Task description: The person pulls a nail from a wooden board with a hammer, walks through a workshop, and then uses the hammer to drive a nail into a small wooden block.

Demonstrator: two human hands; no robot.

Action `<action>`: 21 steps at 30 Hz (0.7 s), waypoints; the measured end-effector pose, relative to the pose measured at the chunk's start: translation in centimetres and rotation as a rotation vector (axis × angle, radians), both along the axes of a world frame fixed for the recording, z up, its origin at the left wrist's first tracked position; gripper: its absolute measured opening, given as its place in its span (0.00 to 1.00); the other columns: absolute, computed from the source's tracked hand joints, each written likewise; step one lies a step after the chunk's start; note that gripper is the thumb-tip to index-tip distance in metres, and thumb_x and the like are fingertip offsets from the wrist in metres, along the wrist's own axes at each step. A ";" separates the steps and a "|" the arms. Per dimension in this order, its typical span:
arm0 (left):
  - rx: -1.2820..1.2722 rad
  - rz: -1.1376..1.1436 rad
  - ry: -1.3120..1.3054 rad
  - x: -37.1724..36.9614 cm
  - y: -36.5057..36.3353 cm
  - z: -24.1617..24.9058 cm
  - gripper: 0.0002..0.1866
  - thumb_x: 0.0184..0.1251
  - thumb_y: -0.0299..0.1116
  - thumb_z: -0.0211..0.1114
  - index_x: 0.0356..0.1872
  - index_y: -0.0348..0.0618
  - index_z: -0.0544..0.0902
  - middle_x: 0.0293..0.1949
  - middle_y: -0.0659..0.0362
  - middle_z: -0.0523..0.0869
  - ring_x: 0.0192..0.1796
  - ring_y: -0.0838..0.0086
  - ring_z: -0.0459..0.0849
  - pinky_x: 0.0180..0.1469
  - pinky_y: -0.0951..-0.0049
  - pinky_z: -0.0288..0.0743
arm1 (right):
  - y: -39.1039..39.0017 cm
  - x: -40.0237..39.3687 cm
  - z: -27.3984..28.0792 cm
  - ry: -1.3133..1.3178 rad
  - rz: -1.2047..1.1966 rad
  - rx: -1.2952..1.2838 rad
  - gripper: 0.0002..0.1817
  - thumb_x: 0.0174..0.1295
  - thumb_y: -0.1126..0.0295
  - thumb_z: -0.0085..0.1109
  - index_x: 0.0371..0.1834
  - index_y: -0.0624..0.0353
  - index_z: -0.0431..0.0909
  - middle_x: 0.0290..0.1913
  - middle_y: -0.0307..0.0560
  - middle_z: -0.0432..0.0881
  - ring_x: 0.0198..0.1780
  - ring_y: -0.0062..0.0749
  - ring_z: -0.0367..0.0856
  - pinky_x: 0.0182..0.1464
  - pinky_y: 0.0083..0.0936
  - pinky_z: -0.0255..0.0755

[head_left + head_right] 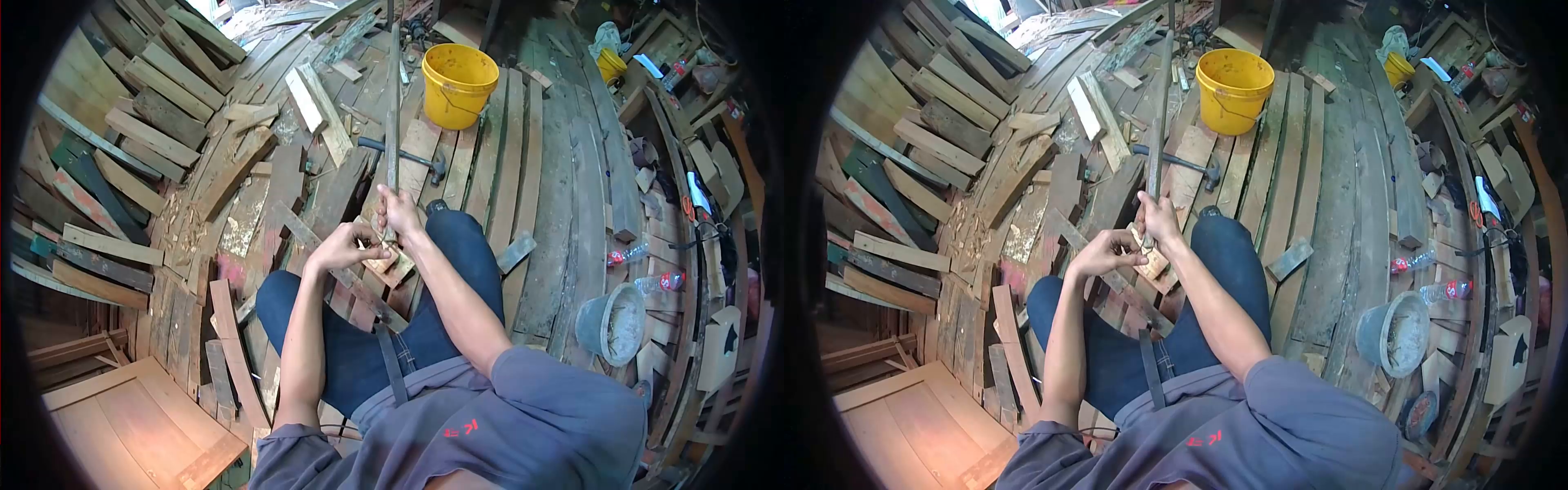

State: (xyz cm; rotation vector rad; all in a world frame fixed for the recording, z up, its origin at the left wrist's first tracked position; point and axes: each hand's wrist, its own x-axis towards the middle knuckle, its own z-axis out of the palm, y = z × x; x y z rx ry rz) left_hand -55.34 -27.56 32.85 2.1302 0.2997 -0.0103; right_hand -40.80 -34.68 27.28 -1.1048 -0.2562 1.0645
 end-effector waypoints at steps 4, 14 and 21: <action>-0.037 -0.006 -0.012 0.1 -0.1 0.4 0.18 0.55 0.42 0.75 0.27 0.35 0.82 0.28 0.59 0.82 0.34 0.76 0.78 0.41 0.72 0.70 | -0.3 0.7 0.3 0.122 0.025 -0.062 0.14 0.69 0.60 0.53 0.30 0.55 0.68 0.19 0.37 0.70 0.16 0.23 0.69 0.16 0.27 0.66; -0.179 0.143 0.115 -1.3 2.6 0.2 0.14 0.60 0.40 0.69 0.30 0.37 0.84 0.26 0.66 0.79 0.31 0.82 0.72 0.35 0.76 0.64 | -0.3 1.0 0.3 0.100 -0.028 -0.020 0.12 0.69 0.63 0.54 0.30 0.54 0.66 0.17 0.38 0.68 0.14 0.23 0.69 0.13 0.25 0.65; 0.287 0.416 0.122 -2.8 4.4 -2.1 0.22 0.60 0.47 0.69 0.26 0.33 0.83 0.20 0.53 0.80 0.24 0.69 0.78 0.31 0.66 0.71 | 0.7 0.8 0.0 -0.026 -0.109 0.231 0.13 0.69 0.64 0.54 0.28 0.55 0.66 0.17 0.36 0.67 0.11 0.21 0.67 0.12 0.23 0.64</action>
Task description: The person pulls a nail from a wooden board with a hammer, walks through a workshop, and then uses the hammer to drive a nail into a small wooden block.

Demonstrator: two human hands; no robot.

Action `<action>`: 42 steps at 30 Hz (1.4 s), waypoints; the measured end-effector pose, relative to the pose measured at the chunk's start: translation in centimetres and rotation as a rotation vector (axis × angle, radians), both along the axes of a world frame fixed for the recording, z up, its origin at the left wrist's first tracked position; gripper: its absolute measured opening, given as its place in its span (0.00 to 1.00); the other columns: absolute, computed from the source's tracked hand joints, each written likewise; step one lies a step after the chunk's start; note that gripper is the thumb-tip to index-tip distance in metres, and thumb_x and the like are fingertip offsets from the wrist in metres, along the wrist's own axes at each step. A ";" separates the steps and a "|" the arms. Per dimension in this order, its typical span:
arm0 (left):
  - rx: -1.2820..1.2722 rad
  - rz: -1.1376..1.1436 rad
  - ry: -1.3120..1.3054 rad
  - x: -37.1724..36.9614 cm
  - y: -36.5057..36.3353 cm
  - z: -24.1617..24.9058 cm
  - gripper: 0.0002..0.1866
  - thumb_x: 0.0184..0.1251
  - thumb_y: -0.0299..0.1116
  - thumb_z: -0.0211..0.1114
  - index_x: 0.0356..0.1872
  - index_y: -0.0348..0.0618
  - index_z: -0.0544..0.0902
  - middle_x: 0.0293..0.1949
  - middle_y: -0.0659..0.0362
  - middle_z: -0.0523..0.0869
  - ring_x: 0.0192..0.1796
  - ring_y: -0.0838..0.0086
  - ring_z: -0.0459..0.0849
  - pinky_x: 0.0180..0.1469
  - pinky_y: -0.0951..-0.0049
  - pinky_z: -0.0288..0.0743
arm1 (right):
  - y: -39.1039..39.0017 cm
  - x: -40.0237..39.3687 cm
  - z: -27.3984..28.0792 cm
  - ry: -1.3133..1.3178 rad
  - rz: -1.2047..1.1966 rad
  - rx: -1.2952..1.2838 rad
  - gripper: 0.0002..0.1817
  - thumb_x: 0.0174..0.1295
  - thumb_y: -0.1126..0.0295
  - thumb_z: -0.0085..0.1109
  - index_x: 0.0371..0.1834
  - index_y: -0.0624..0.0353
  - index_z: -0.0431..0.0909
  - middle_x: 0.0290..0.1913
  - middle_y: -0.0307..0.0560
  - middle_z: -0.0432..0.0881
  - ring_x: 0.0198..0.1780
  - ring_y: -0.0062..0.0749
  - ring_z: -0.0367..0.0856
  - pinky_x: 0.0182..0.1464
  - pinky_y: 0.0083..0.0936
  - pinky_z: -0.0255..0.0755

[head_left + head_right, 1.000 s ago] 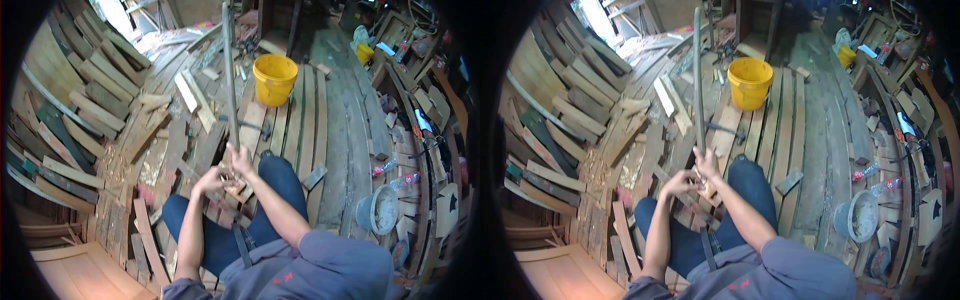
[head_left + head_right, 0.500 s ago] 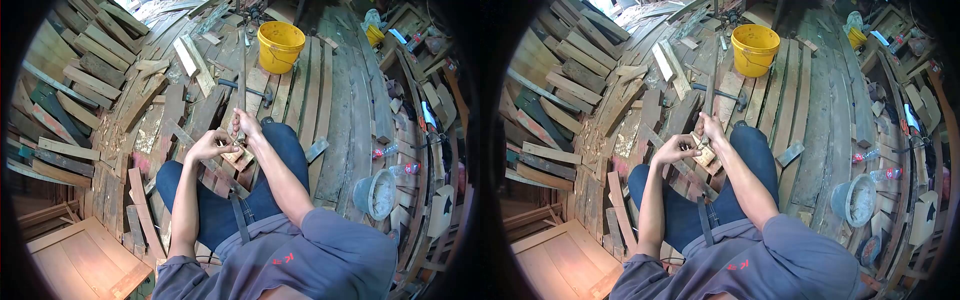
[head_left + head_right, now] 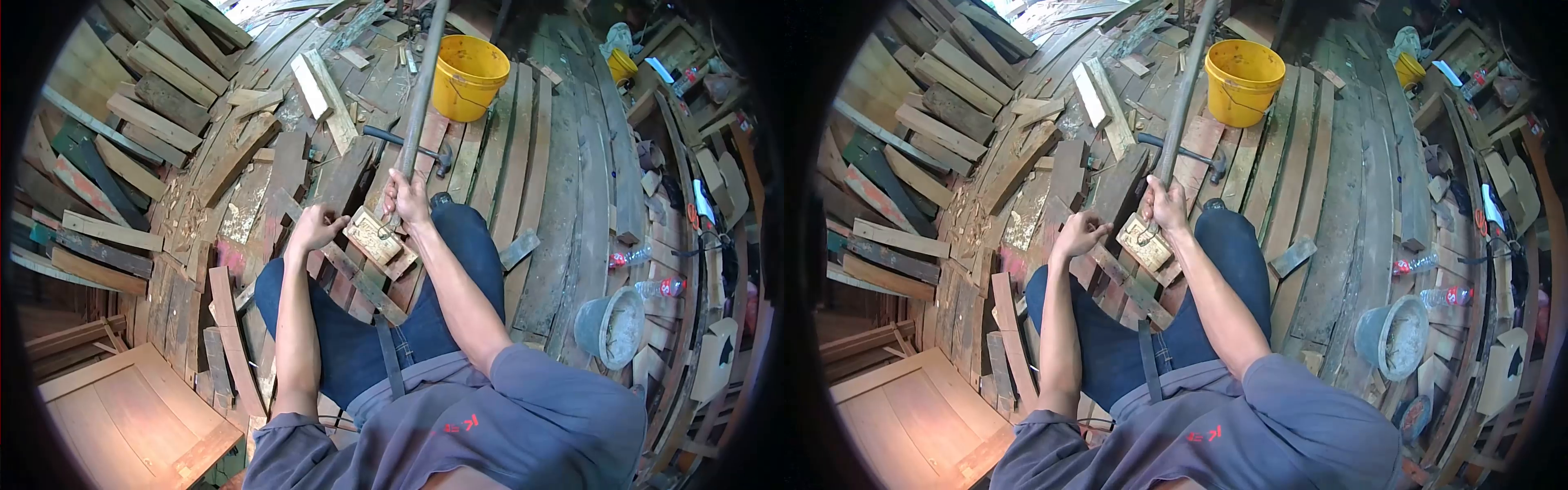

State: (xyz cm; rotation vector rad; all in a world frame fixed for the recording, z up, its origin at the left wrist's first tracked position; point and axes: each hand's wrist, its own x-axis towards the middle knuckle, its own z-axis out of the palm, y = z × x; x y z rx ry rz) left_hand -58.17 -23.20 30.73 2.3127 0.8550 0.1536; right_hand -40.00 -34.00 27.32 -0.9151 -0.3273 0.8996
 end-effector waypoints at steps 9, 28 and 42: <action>-0.057 -0.002 0.084 0.1 0.1 1.0 0.22 0.61 0.48 0.66 0.28 0.33 0.84 0.22 0.45 0.82 0.29 0.59 0.83 0.34 0.61 0.74 | 0.0 2.1 -0.3 -0.275 -0.178 0.119 0.14 0.69 0.66 0.55 0.26 0.57 0.67 0.16 0.35 0.68 0.11 0.17 0.66 0.13 0.19 0.60; -0.070 0.014 0.106 1.0 0.7 -0.2 0.20 0.61 0.50 0.66 0.34 0.42 0.89 0.27 0.47 0.87 0.33 0.61 0.87 0.37 0.63 0.78 | 1.2 1.8 -7.0 -0.575 -0.385 -0.153 0.24 0.60 0.60 0.66 0.11 0.55 0.68 0.11 0.34 0.67 0.10 0.19 0.64 0.12 0.24 0.55; -0.016 0.059 0.048 1.0 1.3 -1.4 0.23 0.60 0.50 0.66 0.32 0.34 0.86 0.27 0.42 0.85 0.32 0.55 0.87 0.36 0.60 0.77 | -2.7 3.1 -0.9 0.067 0.816 0.286 0.15 0.60 0.60 0.55 0.22 0.56 0.65 0.12 0.35 0.59 0.11 0.21 0.56 0.16 0.21 0.56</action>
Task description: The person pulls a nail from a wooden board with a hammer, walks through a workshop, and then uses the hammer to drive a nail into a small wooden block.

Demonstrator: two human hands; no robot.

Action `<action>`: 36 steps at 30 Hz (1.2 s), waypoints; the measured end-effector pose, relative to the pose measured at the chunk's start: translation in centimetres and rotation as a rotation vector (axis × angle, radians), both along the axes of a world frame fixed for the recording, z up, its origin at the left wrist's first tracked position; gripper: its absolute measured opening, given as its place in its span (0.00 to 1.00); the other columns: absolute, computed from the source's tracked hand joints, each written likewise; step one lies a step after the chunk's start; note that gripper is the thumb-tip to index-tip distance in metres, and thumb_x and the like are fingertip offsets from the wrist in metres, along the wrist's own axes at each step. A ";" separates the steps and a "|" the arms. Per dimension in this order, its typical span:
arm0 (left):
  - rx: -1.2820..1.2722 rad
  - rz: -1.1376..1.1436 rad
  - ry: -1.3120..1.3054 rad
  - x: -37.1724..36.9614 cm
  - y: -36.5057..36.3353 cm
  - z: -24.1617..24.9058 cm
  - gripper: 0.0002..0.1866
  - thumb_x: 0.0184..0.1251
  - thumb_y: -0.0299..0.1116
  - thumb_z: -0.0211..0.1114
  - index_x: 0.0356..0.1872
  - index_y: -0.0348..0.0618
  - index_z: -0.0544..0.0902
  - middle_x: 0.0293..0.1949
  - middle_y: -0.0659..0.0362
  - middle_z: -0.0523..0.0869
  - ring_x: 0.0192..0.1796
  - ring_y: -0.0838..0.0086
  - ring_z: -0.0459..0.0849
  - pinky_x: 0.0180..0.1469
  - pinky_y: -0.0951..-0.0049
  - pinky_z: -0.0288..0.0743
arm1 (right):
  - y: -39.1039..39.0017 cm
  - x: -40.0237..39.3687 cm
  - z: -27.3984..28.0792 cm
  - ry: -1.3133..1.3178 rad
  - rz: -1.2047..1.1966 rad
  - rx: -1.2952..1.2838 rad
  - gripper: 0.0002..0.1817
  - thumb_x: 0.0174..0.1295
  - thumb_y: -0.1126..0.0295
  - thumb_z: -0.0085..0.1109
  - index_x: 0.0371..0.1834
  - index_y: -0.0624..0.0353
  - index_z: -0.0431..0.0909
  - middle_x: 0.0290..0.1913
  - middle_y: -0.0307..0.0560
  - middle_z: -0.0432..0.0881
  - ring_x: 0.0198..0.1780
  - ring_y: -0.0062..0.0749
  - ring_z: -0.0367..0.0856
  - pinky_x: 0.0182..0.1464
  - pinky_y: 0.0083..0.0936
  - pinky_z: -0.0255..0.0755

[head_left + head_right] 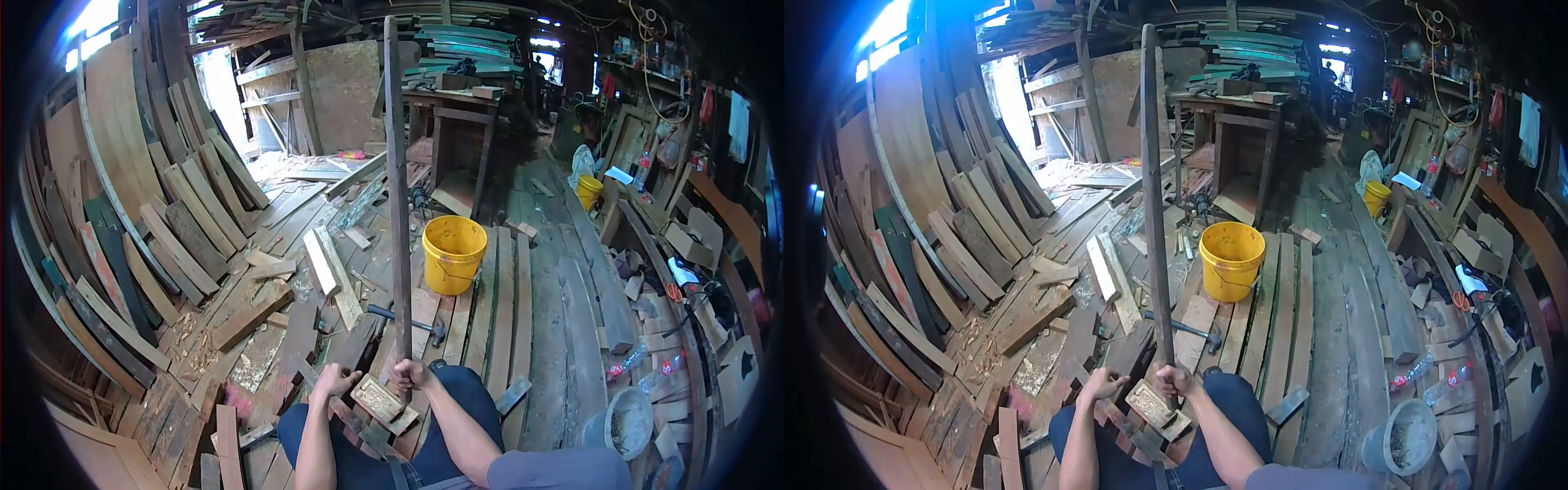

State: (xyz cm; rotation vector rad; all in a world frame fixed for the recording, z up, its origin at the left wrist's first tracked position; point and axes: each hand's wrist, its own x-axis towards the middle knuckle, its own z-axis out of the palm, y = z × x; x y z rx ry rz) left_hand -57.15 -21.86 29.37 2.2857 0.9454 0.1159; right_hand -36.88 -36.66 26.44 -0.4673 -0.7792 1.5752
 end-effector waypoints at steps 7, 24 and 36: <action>-0.016 0.008 0.053 0.1 -0.1 0.0 0.20 0.60 0.49 0.67 0.34 0.38 0.87 0.30 0.45 0.87 0.36 0.57 0.87 0.41 0.62 0.79 | -0.7 0.5 -1.7 0.335 0.538 0.220 0.16 0.54 0.64 0.58 0.16 0.58 0.64 0.12 0.40 0.64 0.09 0.21 0.59 0.10 0.22 0.54; -0.010 0.026 -0.057 -0.9 -0.6 1.4 0.15 0.61 0.44 0.66 0.37 0.44 0.89 0.29 0.46 0.87 0.34 0.58 0.87 0.40 0.63 0.78 | -2.2 -0.4 5.4 -0.143 -0.079 0.059 0.19 0.65 0.53 0.51 0.28 0.58 0.70 0.15 0.39 0.66 0.17 0.26 0.70 0.27 0.31 0.71; 0.040 0.010 -0.074 -1.0 -0.7 1.1 0.13 0.61 0.42 0.68 0.33 0.42 0.89 0.26 0.50 0.86 0.29 0.63 0.85 0.35 0.65 0.76 | -2.4 0.1 4.2 0.011 0.033 0.355 0.35 0.60 0.33 0.51 0.27 0.61 0.70 0.15 0.35 0.62 0.14 0.22 0.65 0.20 0.23 0.66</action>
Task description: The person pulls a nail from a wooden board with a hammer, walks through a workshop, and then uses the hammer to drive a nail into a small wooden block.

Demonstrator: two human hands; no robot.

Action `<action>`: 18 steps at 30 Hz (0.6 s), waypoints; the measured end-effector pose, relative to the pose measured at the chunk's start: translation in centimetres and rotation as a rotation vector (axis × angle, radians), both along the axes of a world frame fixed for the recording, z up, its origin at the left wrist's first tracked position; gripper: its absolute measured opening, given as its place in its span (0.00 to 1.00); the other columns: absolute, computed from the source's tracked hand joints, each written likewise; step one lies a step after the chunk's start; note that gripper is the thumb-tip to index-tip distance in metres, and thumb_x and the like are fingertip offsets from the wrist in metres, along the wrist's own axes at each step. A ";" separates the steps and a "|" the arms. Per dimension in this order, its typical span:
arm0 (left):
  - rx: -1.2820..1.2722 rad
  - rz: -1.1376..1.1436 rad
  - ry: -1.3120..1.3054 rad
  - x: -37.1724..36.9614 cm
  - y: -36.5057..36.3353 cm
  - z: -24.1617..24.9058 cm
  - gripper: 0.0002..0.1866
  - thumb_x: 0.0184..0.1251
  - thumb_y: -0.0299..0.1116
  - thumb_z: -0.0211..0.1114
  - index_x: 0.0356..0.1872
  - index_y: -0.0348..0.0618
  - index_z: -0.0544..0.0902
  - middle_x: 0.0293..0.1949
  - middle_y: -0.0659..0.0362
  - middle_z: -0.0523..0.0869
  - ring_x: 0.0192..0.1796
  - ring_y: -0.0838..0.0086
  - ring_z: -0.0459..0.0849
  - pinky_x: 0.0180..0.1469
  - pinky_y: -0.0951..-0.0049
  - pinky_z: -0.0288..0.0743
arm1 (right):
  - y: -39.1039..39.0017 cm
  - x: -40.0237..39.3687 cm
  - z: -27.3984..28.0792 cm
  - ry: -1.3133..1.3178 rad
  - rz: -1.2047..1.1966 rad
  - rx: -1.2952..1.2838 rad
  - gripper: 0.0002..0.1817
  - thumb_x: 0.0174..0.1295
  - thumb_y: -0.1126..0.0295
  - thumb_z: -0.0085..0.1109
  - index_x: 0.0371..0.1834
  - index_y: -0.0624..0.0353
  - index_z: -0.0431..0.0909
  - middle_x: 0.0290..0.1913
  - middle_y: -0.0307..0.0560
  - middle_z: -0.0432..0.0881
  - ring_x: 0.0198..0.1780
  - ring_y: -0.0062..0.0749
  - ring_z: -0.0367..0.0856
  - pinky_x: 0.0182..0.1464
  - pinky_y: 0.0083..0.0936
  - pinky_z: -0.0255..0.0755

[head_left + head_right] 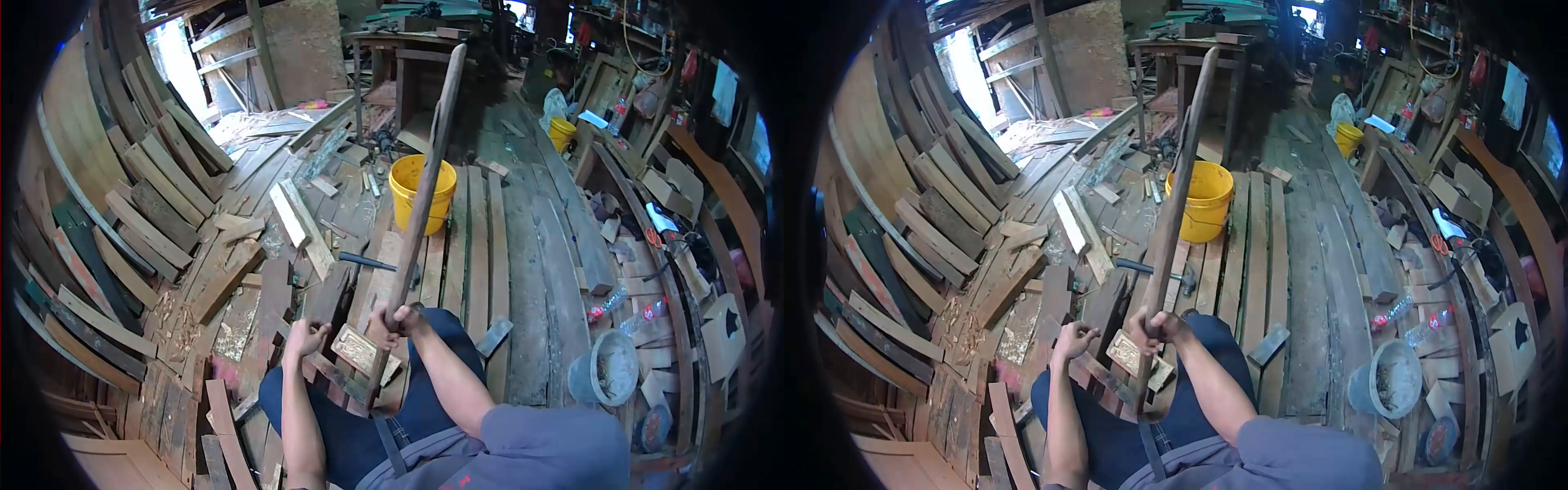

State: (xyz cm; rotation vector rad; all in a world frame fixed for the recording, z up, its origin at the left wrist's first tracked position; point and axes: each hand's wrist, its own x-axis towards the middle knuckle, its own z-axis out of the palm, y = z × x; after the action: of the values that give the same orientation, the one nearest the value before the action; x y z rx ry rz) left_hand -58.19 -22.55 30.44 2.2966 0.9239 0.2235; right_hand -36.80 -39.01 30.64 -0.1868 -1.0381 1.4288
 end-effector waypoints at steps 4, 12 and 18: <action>0.038 -0.030 -0.046 -0.1 0.3 -0.3 0.13 0.61 0.42 0.67 0.34 0.42 0.89 0.25 0.50 0.86 0.28 0.63 0.84 0.35 0.65 0.76 | 0.4 -1.6 0.6 0.108 -0.074 -0.179 0.42 0.53 0.27 0.53 0.30 0.67 0.74 0.20 0.38 0.70 0.12 0.21 0.67 0.18 0.21 0.69; 0.065 -0.031 -0.067 -0.5 0.4 -1.0 0.14 0.61 0.41 0.68 0.34 0.39 0.89 0.25 0.50 0.85 0.28 0.65 0.84 0.35 0.65 0.76 | 0.3 -2.0 -0.6 0.344 0.505 0.164 0.40 0.54 0.37 0.60 0.32 0.76 0.69 0.13 0.38 0.67 0.09 0.21 0.66 0.10 0.21 0.64; 0.074 -0.051 -0.065 -0.5 -0.1 -0.3 0.14 0.61 0.41 0.67 0.34 0.39 0.88 0.26 0.50 0.86 0.28 0.66 0.84 0.35 0.66 0.76 | 0.7 -3.2 -0.1 0.256 0.662 0.244 0.41 0.51 0.35 0.64 0.32 0.73 0.69 0.12 0.36 0.69 0.09 0.21 0.67 0.10 0.20 0.65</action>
State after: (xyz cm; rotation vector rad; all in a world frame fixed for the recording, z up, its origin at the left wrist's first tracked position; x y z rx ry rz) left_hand -58.67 -22.68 30.15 2.3628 0.8365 0.3129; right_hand -40.02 -38.28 30.51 0.5532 -1.0962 1.8298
